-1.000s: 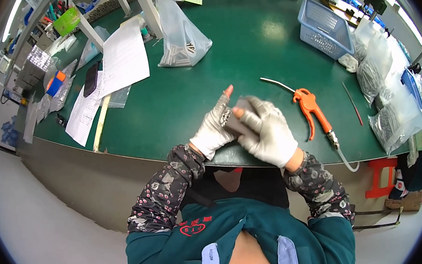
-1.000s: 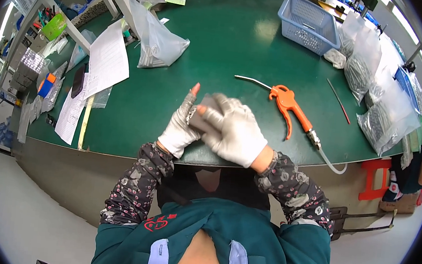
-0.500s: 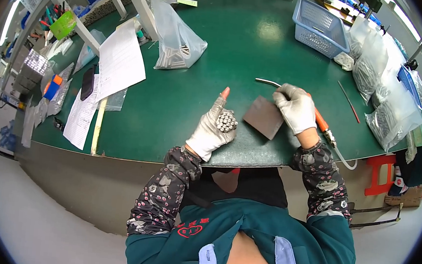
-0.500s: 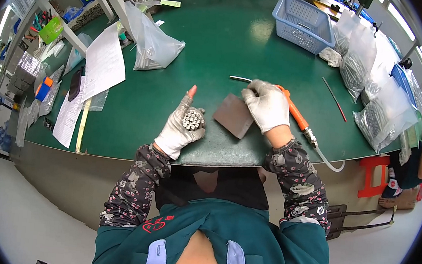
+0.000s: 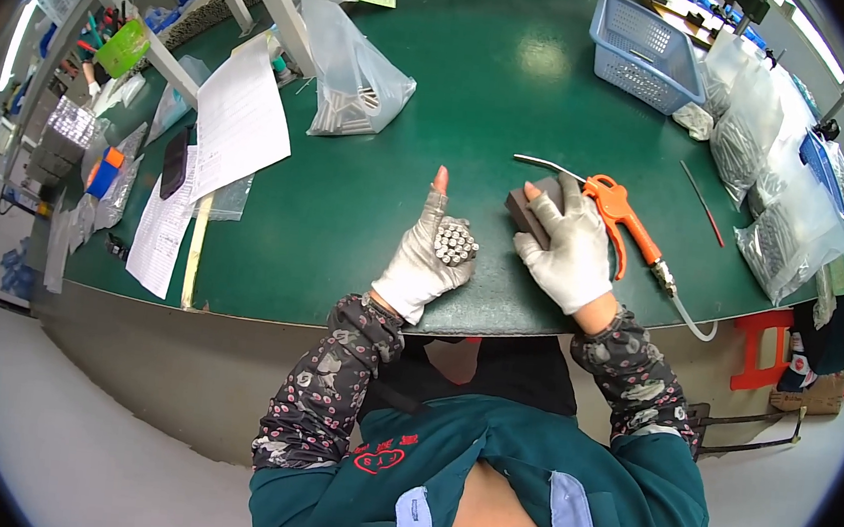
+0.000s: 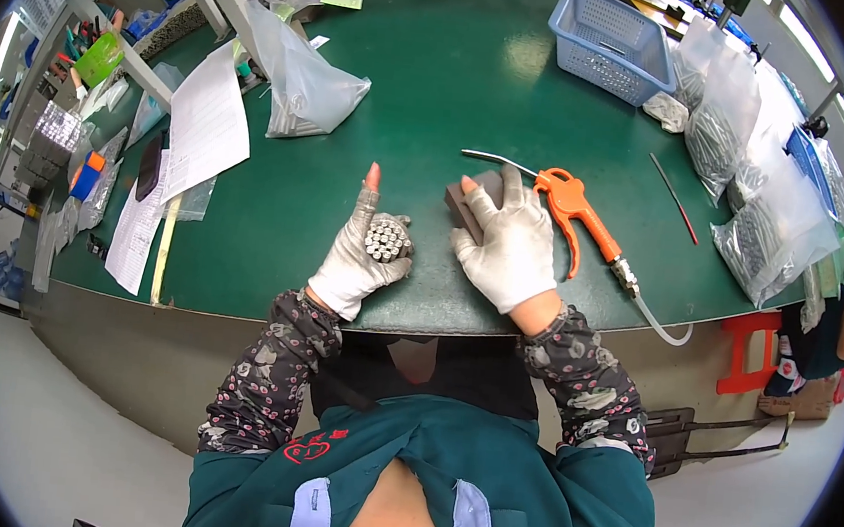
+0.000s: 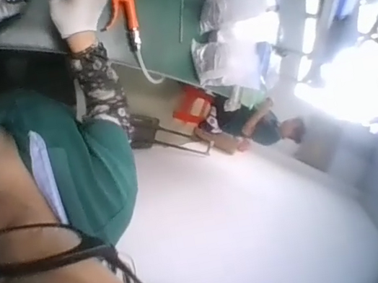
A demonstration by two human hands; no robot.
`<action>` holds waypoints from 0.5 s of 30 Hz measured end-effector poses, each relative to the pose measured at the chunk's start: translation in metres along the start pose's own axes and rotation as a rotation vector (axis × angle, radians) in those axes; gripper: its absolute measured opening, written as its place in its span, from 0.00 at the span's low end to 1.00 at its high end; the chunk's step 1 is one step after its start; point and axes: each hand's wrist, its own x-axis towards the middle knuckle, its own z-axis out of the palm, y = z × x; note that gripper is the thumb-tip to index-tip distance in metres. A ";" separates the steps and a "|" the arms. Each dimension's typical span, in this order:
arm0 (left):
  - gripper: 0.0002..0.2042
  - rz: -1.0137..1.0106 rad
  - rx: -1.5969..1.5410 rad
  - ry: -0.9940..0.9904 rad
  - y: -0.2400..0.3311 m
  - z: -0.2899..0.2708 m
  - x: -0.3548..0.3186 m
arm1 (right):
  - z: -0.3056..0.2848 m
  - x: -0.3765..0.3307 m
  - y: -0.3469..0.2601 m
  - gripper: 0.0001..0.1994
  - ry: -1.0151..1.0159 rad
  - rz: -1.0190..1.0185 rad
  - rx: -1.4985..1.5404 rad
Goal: Manually sanding and organizing small metal pins at a manufacturing workbench.
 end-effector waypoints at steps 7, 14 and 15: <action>0.54 0.015 -0.537 -0.086 0.009 0.004 0.001 | -0.004 0.031 -0.004 0.20 0.082 -0.234 -0.059; 0.55 -0.074 -0.051 -0.065 0.006 -0.003 -0.001 | -0.005 0.035 -0.007 0.20 0.044 -0.392 0.113; 0.55 -0.068 -0.049 -0.060 0.005 -0.004 -0.001 | -0.008 0.047 -0.003 0.19 0.140 -0.273 -0.009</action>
